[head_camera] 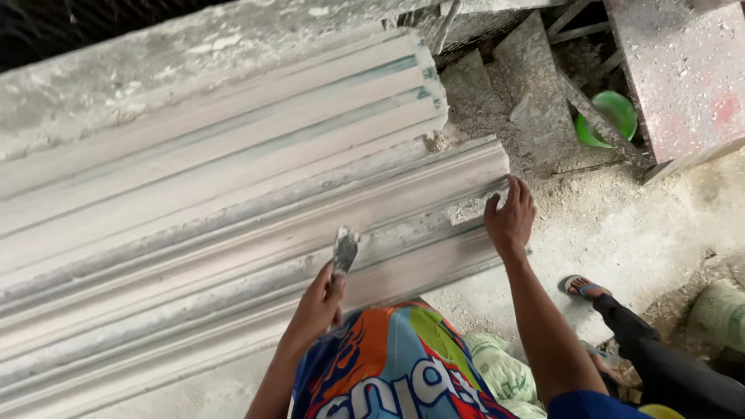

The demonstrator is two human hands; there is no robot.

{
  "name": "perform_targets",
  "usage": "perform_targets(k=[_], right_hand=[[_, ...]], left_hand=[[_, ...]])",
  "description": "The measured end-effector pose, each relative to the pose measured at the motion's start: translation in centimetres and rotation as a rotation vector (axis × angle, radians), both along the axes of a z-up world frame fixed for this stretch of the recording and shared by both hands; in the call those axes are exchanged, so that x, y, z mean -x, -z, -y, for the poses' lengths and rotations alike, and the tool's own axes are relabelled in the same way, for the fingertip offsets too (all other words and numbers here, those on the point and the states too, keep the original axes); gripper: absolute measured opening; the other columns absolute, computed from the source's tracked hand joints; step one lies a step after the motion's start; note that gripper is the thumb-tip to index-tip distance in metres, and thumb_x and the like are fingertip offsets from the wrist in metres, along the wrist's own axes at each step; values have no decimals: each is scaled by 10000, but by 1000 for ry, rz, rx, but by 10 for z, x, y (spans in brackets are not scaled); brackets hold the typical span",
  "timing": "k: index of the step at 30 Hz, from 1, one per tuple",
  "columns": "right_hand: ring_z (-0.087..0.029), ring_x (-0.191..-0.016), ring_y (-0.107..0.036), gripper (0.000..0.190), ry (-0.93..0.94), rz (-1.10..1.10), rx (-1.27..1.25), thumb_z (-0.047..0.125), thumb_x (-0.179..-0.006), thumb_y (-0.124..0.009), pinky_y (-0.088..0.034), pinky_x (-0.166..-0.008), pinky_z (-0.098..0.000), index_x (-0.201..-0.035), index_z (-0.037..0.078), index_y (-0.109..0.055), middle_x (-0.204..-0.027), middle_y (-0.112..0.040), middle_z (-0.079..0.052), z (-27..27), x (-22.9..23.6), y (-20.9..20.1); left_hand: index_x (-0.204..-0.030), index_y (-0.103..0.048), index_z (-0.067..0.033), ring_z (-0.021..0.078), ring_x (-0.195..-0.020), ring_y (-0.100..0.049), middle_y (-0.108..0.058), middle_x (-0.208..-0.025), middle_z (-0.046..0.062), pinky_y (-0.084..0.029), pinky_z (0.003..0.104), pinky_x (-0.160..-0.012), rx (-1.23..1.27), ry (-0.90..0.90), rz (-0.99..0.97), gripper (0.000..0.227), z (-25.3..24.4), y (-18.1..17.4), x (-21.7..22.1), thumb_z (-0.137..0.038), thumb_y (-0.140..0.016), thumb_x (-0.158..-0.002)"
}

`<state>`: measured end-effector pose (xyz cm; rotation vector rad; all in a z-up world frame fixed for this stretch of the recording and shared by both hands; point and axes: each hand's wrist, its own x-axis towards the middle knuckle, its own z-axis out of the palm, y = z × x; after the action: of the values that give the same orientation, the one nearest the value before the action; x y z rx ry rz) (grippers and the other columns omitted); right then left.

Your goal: The person uses a small metal scraper to remove excess material from the edges and grooves of stacked white molded plaster strips. The person repeatedly scrapes along the length of each strip, occasionally adjusting their grip and position to reach different sections.

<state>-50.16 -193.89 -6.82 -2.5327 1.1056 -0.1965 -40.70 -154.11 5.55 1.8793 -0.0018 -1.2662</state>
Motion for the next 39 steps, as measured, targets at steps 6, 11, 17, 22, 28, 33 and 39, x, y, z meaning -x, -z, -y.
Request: perform_targets(k=[6, 11, 17, 22, 28, 33, 39], right_hand=[[-438, -1474, -200, 667, 126, -6, 82, 282, -984, -557, -245, -1033, -852, -1584, 238, -269, -1593, -242, -120, -36, 39, 21], [-412, -1581, 34, 914, 118, -331, -296, 683, -906, -580, -148, -1178, -747, -1652, 270, -252, -1729, -30, -171, -48, 70, 4], [-501, -1564, 5, 1148, 87, -298, -367, 731, -784, -717, -128, -1240, -686, -1678, 228, -202, -1718, 10, -250, -75, 83, -20], [-550, -1542, -48, 1147, 105, -296, -368, 743, -772, -734, -219, -1219, -709, -1668, 217, -249, -1703, 6, -281, -82, 73, -32], [-574, -1530, -92, 1111, 105, -314, -325, 646, -786, -783, -275, -1182, -738, -1664, 214, -256, -1706, -17, -276, -76, 72, -30], [-539, -1543, -111, 1079, 113, -309, -315, 663, -782, -773, -310, -1164, -734, -1651, 231, -302, -1723, -49, -232, -82, 74, -32], [-582, -1520, -78, 1038, 101, -158, -318, 643, -801, -766, -265, -1193, -736, -1633, 183, -349, -1702, -51, -288, -86, 79, -22]], left_hand=[[-1620, -311, -52, 448, -1180, -665, -534, -1431, 315, -649, 520, -855, 122, 212, 365, 566, -28, 10, -8, -208, -439, -1091], [-1540, -481, -101, 486, -1121, -666, -625, -1335, 250, -590, 607, -845, 126, 284, 553, 484, -59, 25, -21, -176, -473, -1062], [-1285, -720, -175, 401, -1025, -715, -704, -1229, 98, -609, 549, -826, 44, 442, 760, 325, -113, 84, -44, -254, -529, -1033], [-1259, -722, -166, 411, -1005, -714, -704, -1165, 116, -613, 534, -815, 89, 463, 854, 303, -60, 97, -35, -223, -558, -1011], [-1349, -620, -208, 415, -951, -737, -644, -1215, 72, -612, 599, -810, 219, 479, 797, 336, 133, 135, 6, -266, -503, -1039], [-1307, -660, -165, 470, -909, -735, -659, -1199, 140, -606, 605, -797, 171, 551, 817, 356, 68, 96, -20, -251, -504, -999], [-1439, -621, -274, 329, -953, -737, -660, -1180, 55, -616, 480, -811, -33, 624, 849, 409, -53, 101, -34, -274, -476, -1057]])
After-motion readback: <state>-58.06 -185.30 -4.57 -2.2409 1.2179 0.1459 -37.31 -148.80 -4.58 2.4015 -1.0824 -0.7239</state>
